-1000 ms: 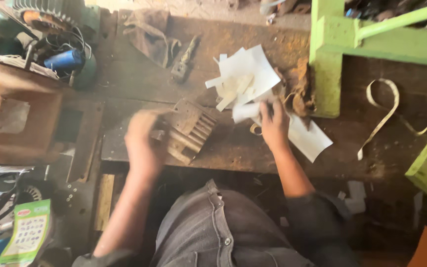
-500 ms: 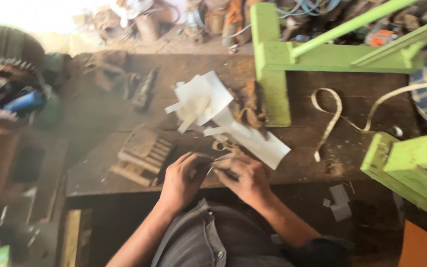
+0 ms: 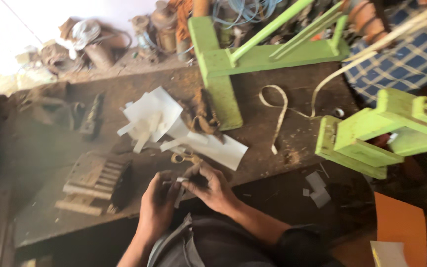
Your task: The person cuts small strips of white paper using scissors and inserts them into the slots of a metal motor stator. The person repeatedly cuts and places the paper pieces into the stator slots.
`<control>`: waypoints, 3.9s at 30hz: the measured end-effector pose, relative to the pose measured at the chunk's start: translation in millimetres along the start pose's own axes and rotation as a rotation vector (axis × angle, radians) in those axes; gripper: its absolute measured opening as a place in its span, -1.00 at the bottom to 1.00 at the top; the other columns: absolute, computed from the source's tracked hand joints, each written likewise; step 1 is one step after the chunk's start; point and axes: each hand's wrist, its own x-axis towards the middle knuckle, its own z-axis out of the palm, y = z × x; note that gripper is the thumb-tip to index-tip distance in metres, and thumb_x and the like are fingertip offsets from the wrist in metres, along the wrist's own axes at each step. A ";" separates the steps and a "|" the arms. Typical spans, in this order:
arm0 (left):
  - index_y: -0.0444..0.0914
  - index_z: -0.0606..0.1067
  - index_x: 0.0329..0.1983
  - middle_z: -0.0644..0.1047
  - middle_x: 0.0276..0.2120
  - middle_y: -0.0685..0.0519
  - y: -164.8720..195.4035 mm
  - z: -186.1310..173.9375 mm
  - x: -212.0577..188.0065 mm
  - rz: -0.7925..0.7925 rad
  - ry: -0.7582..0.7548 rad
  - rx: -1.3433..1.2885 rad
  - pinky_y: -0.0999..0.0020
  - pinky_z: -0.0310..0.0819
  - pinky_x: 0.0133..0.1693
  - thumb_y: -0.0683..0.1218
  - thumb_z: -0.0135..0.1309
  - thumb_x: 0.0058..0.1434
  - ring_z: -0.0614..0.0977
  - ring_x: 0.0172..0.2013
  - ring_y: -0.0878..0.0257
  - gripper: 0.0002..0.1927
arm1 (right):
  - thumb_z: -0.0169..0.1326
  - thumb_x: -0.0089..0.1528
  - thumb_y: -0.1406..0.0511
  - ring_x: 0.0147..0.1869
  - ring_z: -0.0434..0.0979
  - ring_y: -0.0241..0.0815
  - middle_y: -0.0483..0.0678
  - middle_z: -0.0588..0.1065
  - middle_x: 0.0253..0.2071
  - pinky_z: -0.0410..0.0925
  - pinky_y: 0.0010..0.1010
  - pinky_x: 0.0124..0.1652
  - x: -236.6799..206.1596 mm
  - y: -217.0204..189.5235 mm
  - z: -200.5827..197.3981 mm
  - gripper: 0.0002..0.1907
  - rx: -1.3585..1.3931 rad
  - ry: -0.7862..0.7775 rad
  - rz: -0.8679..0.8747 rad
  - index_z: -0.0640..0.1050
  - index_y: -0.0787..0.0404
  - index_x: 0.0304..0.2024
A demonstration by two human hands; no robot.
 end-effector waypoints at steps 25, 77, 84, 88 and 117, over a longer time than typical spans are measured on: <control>-0.22 0.41 0.05 0.64 -0.23 -0.14 -23.9 -19.3 -19.0 0.207 -0.065 0.064 0.19 0.61 -0.19 -0.22 0.19 0.18 0.72 -0.24 -0.01 -0.63 | 0.24 0.27 0.40 -0.11 0.69 -0.15 -0.01 0.62 -0.21 0.51 -0.34 -0.13 -13.3 -25.3 1.6 -0.86 -0.070 -0.066 -0.048 0.58 0.25 -0.12; -0.29 0.55 -0.13 0.52 -0.02 -0.09 -193.0 10.2 81.3 0.681 -0.211 1.074 0.10 0.43 0.06 -0.15 0.09 0.08 0.50 0.08 -0.01 -0.73 | 0.32 0.13 0.23 0.07 0.44 0.26 0.16 0.48 0.05 0.37 -0.04 0.04 29.2 162.1 63.8 -0.36 -0.904 -0.041 0.103 0.43 0.25 0.21; -0.31 0.46 0.24 0.43 0.19 -0.14 -216.3 13.8 47.4 0.655 0.004 1.035 0.02 0.35 0.19 -0.11 0.05 0.15 0.41 0.27 -0.09 -0.46 | 0.16 0.27 0.27 -0.02 0.56 0.23 0.11 0.56 -0.16 0.43 -0.02 -0.03 20.3 164.0 78.3 -0.82 -0.805 -0.087 0.197 0.51 0.17 -0.11; -0.28 0.44 0.26 0.40 0.22 -0.16 -217.1 14.0 49.4 0.594 -0.013 0.998 -0.05 0.33 0.20 -0.11 0.03 0.13 0.39 0.29 -0.13 -0.43 | 0.14 0.25 0.21 -0.06 0.57 0.24 0.11 0.56 -0.23 0.43 0.05 -0.12 9.8 162.2 93.3 -0.81 -0.952 -0.134 0.246 0.46 0.17 -0.22; -0.28 0.50 0.18 0.48 -0.12 -0.03 -182.8 8.8 97.8 0.576 -0.016 1.000 0.20 0.50 -0.18 -0.14 0.07 0.15 0.54 -0.09 0.06 -0.52 | 0.04 0.35 0.03 -0.01 0.57 0.31 0.23 0.59 -0.13 0.41 0.00 -0.04 30.5 158.3 76.6 -0.60 -0.795 0.065 0.501 0.58 0.17 0.01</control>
